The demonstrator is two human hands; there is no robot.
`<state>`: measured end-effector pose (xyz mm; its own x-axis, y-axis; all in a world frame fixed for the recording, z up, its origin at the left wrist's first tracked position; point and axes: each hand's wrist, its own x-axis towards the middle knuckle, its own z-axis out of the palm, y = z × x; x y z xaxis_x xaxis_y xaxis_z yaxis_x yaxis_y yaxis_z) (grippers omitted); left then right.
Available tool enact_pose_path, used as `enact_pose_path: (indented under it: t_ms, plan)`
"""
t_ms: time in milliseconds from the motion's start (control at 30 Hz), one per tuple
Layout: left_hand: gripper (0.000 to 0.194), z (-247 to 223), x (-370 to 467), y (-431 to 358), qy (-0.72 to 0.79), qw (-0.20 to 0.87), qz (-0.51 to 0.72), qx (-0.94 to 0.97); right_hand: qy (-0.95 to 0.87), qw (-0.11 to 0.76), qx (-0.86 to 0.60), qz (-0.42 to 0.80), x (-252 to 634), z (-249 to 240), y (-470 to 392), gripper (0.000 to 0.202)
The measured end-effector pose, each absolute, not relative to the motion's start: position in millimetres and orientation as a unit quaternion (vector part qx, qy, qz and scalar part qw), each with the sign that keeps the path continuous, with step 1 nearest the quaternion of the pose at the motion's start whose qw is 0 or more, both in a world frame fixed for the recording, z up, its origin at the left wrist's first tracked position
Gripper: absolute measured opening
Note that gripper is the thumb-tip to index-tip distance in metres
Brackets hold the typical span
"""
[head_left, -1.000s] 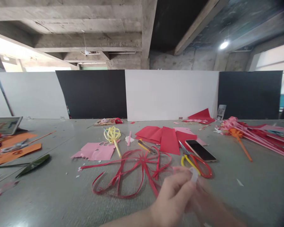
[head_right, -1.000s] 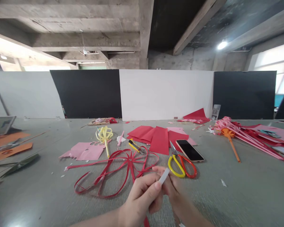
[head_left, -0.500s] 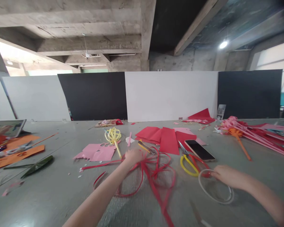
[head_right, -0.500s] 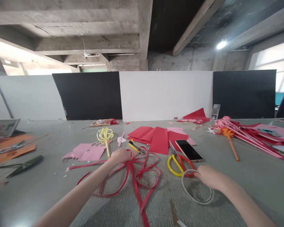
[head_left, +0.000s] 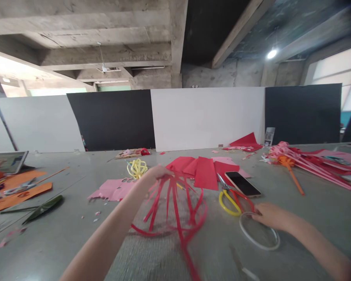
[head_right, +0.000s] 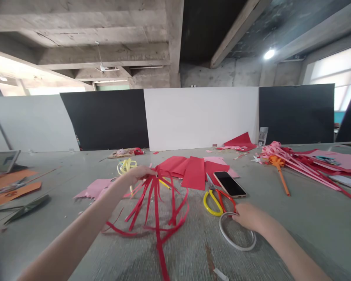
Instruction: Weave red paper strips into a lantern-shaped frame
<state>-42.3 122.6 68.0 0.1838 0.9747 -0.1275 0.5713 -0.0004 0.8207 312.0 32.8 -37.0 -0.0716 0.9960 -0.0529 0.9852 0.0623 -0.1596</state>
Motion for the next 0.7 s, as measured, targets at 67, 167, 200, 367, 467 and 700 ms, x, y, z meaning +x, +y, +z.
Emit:
enact_pose_path:
  t_ms: [67, 167, 200, 367, 467, 700]
  plan:
    - [0.019, 97.0, -45.1, 117.3, 0.589, 0.401, 0.260, 0.651, -0.729, 0.042, -0.679, 0.074, 310.1, -35.7, 31.9, 0.018]
    - [0.012, 137.2, -45.4, 106.0, 0.581, 0.392, 0.299, 0.648, -0.730, 0.042, -0.678, 0.080, 308.0, -35.3, 31.5, 0.018]
    - [0.010, 148.3, -44.8, 102.3, 0.578, 0.382, 0.316, 0.648, -0.730, 0.041, -0.677, 0.083, 307.6, -35.5, 31.7, 0.018]
    - [0.008, 184.1, -42.3, 91.1, 0.573, 0.363, 0.361, 0.640, -0.728, 0.027, -0.680, 0.084, 307.2, -37.0, 32.5, 0.017]
    - [0.009, 195.5, -41.3, 88.5, 0.568, 0.367, 0.384, 0.629, -0.728, 0.022, -0.680, 0.082, 306.4, -35.7, 31.6, 0.015]
    - [0.007, 211.2, -40.4, 84.0, 0.543, 0.397, 0.419, 0.610, -0.715, 0.024, -0.694, 0.083, 297.8, -25.5, 23.4, 0.016]
